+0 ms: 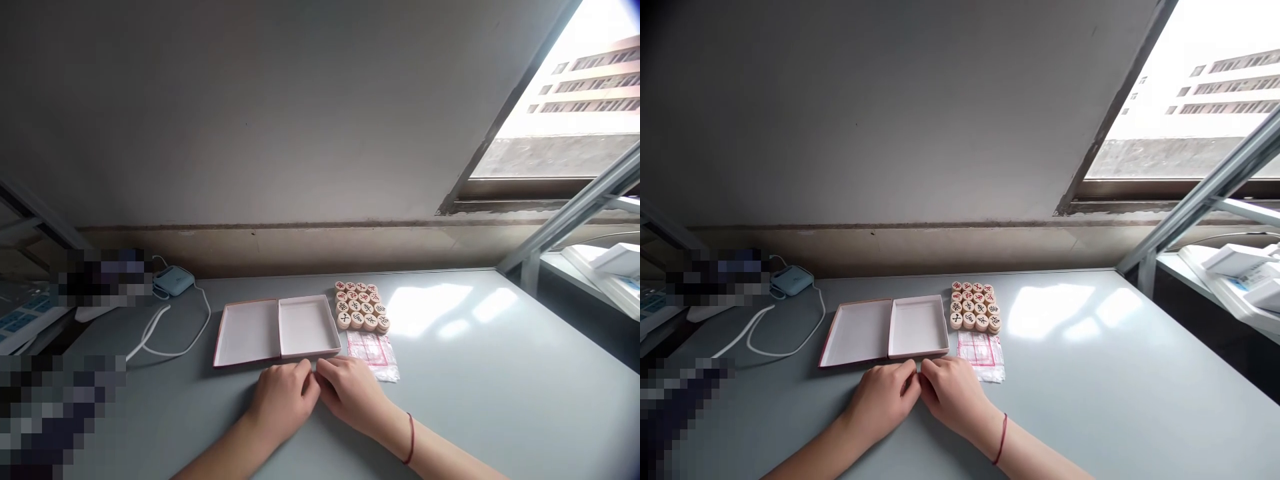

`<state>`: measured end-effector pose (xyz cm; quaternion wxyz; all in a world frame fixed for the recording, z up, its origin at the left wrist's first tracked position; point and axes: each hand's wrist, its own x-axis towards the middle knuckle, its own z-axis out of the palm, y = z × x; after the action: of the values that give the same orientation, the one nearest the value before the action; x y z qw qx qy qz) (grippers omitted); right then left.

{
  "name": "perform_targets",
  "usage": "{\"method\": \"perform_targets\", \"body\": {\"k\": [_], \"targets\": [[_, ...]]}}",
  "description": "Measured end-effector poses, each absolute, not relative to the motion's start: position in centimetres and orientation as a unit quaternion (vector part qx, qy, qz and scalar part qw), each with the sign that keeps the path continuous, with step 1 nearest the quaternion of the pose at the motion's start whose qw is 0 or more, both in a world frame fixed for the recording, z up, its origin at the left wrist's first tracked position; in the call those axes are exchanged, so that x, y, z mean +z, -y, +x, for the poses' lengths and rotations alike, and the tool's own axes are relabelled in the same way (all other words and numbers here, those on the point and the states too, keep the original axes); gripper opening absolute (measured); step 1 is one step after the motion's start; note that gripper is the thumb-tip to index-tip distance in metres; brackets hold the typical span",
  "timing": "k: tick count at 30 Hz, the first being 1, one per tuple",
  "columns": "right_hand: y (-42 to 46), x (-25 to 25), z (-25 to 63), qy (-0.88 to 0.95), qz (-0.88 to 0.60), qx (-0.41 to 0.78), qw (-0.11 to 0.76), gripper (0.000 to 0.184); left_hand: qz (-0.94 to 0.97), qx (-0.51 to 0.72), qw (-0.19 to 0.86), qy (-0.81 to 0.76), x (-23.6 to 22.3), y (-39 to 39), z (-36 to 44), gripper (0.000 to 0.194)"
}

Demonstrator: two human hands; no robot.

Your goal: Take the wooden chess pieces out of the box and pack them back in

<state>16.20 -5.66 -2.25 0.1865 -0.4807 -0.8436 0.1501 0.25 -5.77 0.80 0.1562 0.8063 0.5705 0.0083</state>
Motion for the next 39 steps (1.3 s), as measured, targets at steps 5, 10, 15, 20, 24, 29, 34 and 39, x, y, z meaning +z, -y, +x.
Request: {"method": "perform_targets", "body": {"k": [5, 10, 15, 20, 24, 29, 34, 39], "targets": [[5.7, -1.9, 16.5, 0.85, -0.468, 0.151, 0.191, 0.021, 0.806, 0.006, 0.162, -0.569, 1.1, 6.0, 0.3, 0.023], [5.8, -1.7, 16.7, 0.855, -0.46, 0.147, 0.189, 0.023, 0.811, 0.004, 0.167, -0.56, 1.3, 6.0, 0.3, 0.024], [5.8, -1.4, 16.7, 0.855, -0.459, 0.153, 0.185, 0.023, 0.818, -0.002, 0.162, -0.552, 1.2, 6.0, 0.2, 0.026], [5.9, -1.4, 16.7, 0.854, -0.462, 0.152, 0.185, 0.023, 0.839, -0.001, 0.153, -0.523, 1.2, 6.1, -0.1, 0.028], [6.0, -1.5, 16.8, 0.856, -0.46, 0.147, 0.186, 0.023, 0.849, -0.004, 0.151, -0.506, 1.3, 6.1, -0.3, 0.028], [5.9, -1.5, 16.8, 0.857, -0.456, 0.147, 0.188, 0.022, 0.855, 0.013, 0.144, -0.499, 0.9, 6.0, -0.4, 0.028], [5.8, -1.4, 16.8, 0.856, -0.454, 0.153, 0.195, 0.021, 0.862, 0.04, 0.138, -0.485, 0.5, 5.9, -0.6, 0.029], [5.9, -1.3, 16.9, 0.856, -0.45, 0.158, 0.201, 0.02, 0.869, 0.041, 0.132, -0.475, 0.6, 6.1, -0.9, 0.027]]}}
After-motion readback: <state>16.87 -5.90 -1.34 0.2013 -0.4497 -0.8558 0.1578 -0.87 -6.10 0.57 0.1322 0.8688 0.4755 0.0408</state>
